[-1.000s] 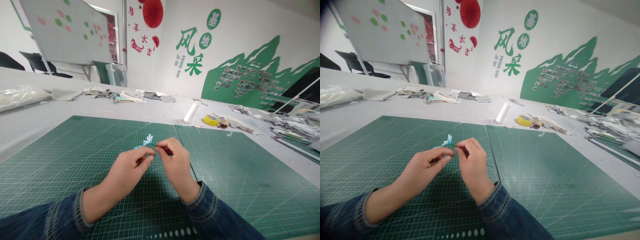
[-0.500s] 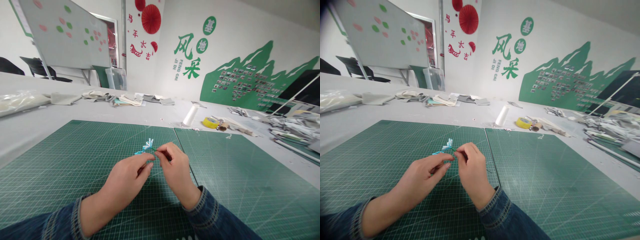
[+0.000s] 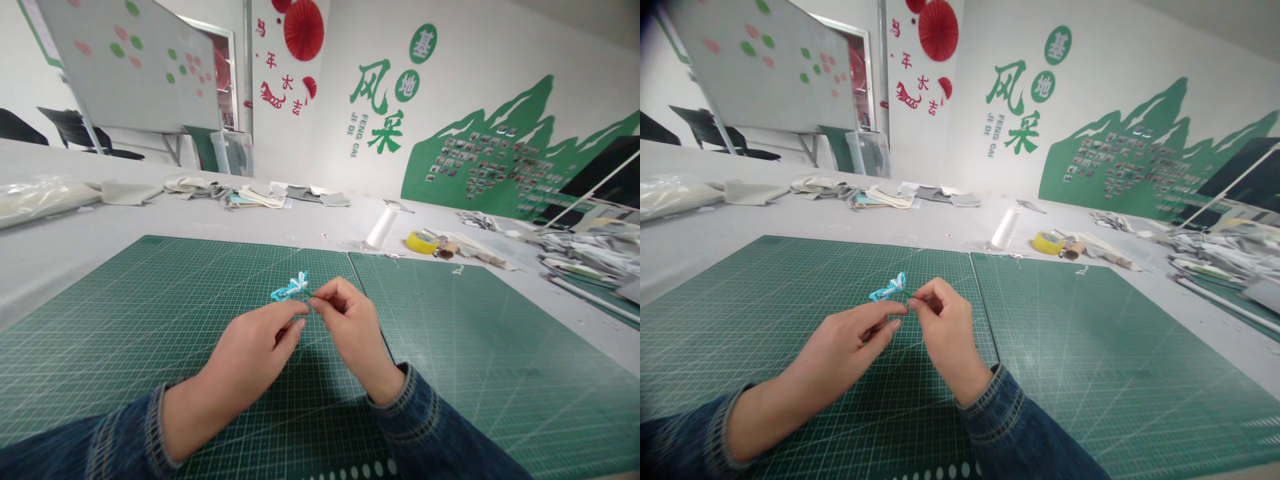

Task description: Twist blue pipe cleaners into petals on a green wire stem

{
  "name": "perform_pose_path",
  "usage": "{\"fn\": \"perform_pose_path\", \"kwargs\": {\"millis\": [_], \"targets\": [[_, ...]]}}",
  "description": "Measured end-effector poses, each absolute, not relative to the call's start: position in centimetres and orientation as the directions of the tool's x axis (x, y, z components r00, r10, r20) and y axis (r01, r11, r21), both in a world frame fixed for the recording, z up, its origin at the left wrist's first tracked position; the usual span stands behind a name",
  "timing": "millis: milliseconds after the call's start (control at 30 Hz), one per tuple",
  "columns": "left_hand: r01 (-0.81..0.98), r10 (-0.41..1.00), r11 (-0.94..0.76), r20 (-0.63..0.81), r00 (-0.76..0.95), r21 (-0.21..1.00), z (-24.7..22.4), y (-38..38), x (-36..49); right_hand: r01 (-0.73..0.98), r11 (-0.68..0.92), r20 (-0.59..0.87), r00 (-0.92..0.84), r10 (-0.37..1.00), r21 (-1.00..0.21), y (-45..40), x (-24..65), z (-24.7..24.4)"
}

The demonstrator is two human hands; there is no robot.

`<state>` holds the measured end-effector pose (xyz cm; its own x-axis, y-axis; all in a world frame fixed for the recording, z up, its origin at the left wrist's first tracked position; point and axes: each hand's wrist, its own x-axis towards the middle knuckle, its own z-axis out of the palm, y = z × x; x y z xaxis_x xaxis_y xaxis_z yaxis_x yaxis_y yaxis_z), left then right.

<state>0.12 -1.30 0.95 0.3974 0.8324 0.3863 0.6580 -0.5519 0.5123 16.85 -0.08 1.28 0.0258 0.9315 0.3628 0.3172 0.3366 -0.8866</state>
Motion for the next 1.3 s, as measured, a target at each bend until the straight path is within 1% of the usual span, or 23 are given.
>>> {"fn": "perform_pose_path", "kwargs": {"millis": [133,267,333,400,500,567,733,900,967,1067,1133,1167,1200,1233,1267,1300], "targets": [[0.666,0.830,-0.553,0.396,0.392,0.501,0.9,-1.2,0.0,0.244,0.294,0.311,0.032,0.950,-0.924,-0.2,16.8,1.3],[0.672,0.814,-0.570,0.436,0.384,0.472,0.7,-1.2,-0.3,0.253,0.288,0.309,0.051,0.950,-0.924,-0.2,16.8,1.3],[0.681,0.783,-0.602,0.475,0.401,0.418,0.6,-1.2,-0.3,0.286,0.302,0.331,0.056,0.942,-0.909,-0.2,16.8,1.2],[0.689,0.732,-0.646,0.523,0.436,0.330,0.4,-1.1,-0.3,0.349,0.331,0.373,0.059,0.926,-0.877,-0.2,16.8,1.1],[0.702,0.660,-0.685,0.572,0.487,0.193,0.4,-1.1,-0.4,0.460,0.378,0.450,0.054,0.891,-0.803,-0.3,16.9,1.0],[0.725,0.651,-0.676,0.571,0.500,0.136,0.6,-1.1,-0.4,0.525,0.415,0.504,0.032,0.863,-0.743,-0.4,17.0,1.0],[0.760,0.668,-0.642,0.559,0.492,0.098,0.9,-1.2,-0.5,0.625,0.499,0.618,-0.033,0.785,-0.600,-0.6,17.2,0.9],[0.773,0.660,-0.633,0.549,0.513,0.039,0.8,-1.4,-0.6,0.695,0.508,0.632,-0.099,0.768,-0.509,-0.6,17.2,0.9],[0.767,0.619,-0.641,0.571,0.538,-0.028,0.9,-1.6,-0.7,0.739,0.498,0.624,-0.135,0.770,-0.454,-0.7,17.3,0.9],[0.722,0.494,-0.667,0.615,0.614,-0.185,1.4,-1.7,-0.9,0.804,0.497,0.613,-0.219,0.759,-0.328,-0.8,17.4,0.8],[0.692,0.422,-0.673,0.635,0.648,-0.259,1.9,-1.6,-1.1,0.819,0.520,0.612,-0.288,0.736,-0.241,-0.9,17.4,0.8],[0.690,0.409,-0.674,0.645,0.645,-0.263,2.1,-1.5,-1.2,0.817,0.540,0.612,-0.325,0.721,-0.203,-1.0,17.4,0.9],[0.702,0.419,-0.672,0.660,0.624,-0.236,2.4,-1.4,-1.3,0.810,0.561,0.611,-0.358,0.706,-0.173,-1.0,17.4,1.0],[0.722,0.459,-0.671,0.670,0.584,-0.169,2.6,-1.1,-1.4,0.797,0.584,0.608,-0.389,0.692,-0.154,-1.0,17.4,1.1],[0.740,0.526,-0.670,0.666,0.529,-0.059,2.8,-0.8,-1.6,0.779,0.609,0.600,-0.417,0.682,-0.150,-1.0,17.4,1.2],[0.746,0.611,-0.660,0.641,0.464,0.089,3.0,-0.4,-1.8,0.755,0.635,0.591,-0.440,0.676,-0.164,-1.0,17.4,1.3]]}}
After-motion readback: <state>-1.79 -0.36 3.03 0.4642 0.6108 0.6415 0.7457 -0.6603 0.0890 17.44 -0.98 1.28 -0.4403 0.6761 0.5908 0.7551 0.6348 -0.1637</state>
